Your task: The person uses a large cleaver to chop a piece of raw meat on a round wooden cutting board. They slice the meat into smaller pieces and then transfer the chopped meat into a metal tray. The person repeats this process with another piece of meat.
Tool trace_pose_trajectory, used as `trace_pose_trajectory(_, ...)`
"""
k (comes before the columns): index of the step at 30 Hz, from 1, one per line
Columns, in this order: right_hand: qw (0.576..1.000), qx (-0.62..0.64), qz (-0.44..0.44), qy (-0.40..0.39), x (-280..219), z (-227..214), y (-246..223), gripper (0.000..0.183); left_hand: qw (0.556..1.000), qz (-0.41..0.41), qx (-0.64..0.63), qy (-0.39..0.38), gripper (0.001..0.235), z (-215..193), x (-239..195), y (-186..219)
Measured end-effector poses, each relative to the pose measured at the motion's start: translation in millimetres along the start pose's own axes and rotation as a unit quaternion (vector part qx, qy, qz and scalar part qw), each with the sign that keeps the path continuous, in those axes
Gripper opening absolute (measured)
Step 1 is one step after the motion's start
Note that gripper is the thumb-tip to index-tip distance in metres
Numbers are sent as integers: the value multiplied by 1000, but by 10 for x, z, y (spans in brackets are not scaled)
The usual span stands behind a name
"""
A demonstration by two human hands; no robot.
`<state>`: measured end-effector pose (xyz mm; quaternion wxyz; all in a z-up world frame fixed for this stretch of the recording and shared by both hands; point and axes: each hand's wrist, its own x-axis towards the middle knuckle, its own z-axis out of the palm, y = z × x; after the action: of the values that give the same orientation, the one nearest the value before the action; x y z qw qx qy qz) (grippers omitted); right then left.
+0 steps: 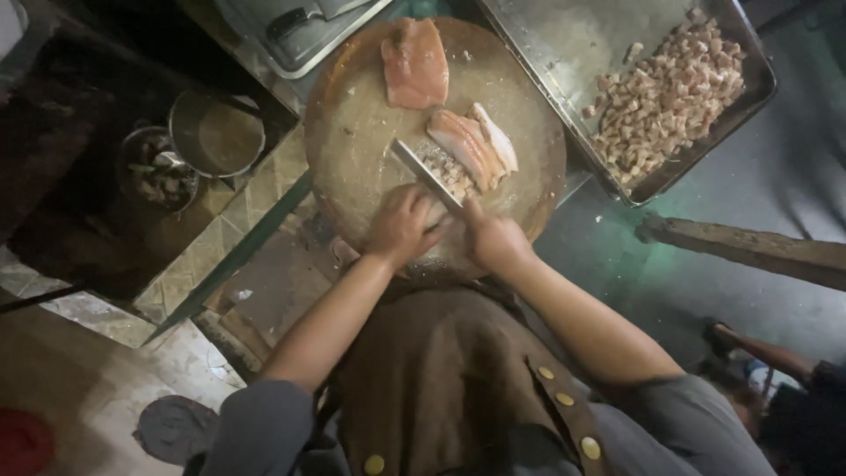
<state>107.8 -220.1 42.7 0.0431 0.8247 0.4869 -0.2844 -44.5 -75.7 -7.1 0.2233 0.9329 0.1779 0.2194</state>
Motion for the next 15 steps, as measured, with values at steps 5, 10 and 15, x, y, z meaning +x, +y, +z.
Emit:
trace_pose_trajectory(5,997,-46,-23,51,-599,-27,233,37,999,5,-18,-33,22,-165,19,26)
trace_pose_trajectory(10,984,-136,-61,92,-439,344,107,51,995,-29,-35,-90,17,-79,-7,-63)
trace_pose_trajectory(15,983,-116,-78,117,92,529,-87,49,997,-31,2,-65,18,-119,-23,-52)
